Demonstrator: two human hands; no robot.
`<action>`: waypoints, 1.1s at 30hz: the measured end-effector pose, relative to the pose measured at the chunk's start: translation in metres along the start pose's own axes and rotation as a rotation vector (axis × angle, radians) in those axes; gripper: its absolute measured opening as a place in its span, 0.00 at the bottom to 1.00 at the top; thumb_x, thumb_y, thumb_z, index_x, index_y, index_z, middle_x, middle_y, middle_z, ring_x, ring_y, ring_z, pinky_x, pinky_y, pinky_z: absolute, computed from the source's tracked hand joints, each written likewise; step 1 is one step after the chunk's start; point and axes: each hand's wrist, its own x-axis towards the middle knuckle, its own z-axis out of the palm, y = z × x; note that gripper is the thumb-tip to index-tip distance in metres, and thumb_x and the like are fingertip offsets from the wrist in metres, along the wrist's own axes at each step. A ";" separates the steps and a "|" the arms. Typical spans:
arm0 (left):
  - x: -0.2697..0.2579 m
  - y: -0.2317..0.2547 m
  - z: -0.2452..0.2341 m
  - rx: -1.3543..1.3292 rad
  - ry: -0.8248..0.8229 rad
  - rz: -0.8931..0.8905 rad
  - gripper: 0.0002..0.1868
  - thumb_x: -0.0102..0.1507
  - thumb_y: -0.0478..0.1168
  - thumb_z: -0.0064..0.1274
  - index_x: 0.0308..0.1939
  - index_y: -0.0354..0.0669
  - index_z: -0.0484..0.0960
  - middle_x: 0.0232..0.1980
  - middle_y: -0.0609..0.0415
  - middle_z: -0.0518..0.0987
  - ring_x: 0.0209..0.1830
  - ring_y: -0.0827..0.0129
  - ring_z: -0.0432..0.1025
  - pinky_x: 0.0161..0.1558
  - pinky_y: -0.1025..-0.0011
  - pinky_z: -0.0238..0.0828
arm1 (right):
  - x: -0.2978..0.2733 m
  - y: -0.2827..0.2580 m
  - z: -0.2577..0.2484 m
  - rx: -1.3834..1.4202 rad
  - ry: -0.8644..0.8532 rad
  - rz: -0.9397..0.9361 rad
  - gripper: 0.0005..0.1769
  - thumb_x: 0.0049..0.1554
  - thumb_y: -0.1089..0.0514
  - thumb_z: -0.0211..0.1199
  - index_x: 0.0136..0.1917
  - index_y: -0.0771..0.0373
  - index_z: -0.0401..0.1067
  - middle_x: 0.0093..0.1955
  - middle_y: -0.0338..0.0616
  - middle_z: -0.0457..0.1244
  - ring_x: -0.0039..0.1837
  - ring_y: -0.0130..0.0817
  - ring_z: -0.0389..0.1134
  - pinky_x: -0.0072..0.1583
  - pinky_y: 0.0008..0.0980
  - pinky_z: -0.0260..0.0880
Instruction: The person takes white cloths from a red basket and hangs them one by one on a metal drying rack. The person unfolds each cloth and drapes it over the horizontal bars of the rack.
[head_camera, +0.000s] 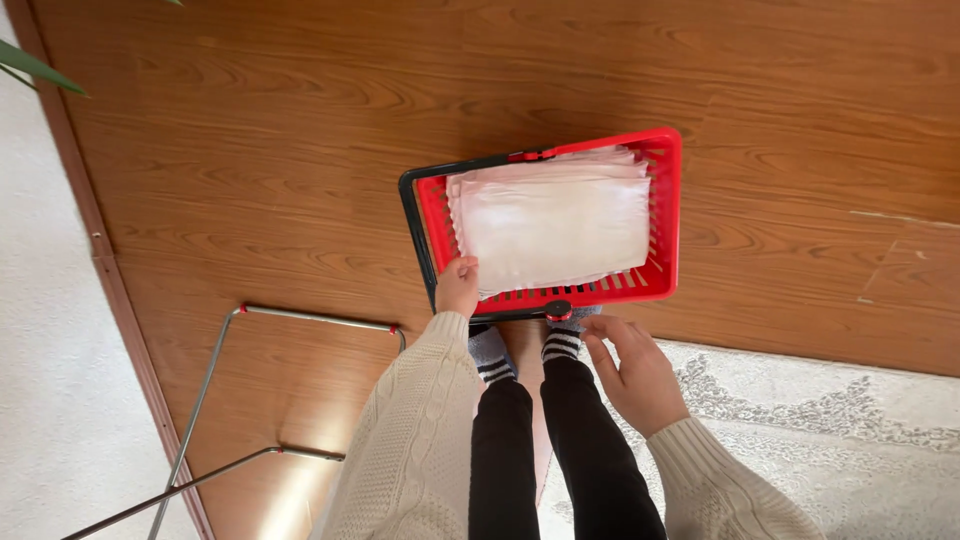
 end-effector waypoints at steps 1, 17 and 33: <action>-0.001 0.002 0.004 0.003 -0.003 -0.009 0.13 0.72 0.56 0.56 0.58 0.73 0.91 0.64 0.63 0.90 0.69 0.68 0.81 0.71 0.65 0.77 | 0.002 0.003 0.003 0.002 -0.008 0.005 0.15 0.73 0.44 0.59 0.68 0.45 0.78 0.57 0.37 0.77 0.67 0.42 0.75 0.70 0.46 0.76; 0.002 0.051 0.013 -0.051 0.129 -0.177 0.20 0.63 0.48 0.65 0.57 0.54 0.79 0.63 0.52 0.79 0.56 0.53 0.80 0.60 0.51 0.75 | -0.005 0.043 0.017 0.060 -0.209 0.275 0.26 0.71 0.37 0.47 0.71 0.46 0.75 0.66 0.28 0.77 0.68 0.30 0.77 0.64 0.42 0.78; -0.118 0.144 -0.015 -0.145 0.083 0.061 0.22 0.68 0.46 0.65 0.65 0.52 0.78 0.44 0.58 0.87 0.38 0.64 0.79 0.45 0.57 0.79 | -0.022 0.020 0.007 0.128 -0.206 0.309 0.24 0.71 0.39 0.49 0.71 0.47 0.75 0.67 0.31 0.76 0.66 0.31 0.79 0.65 0.40 0.79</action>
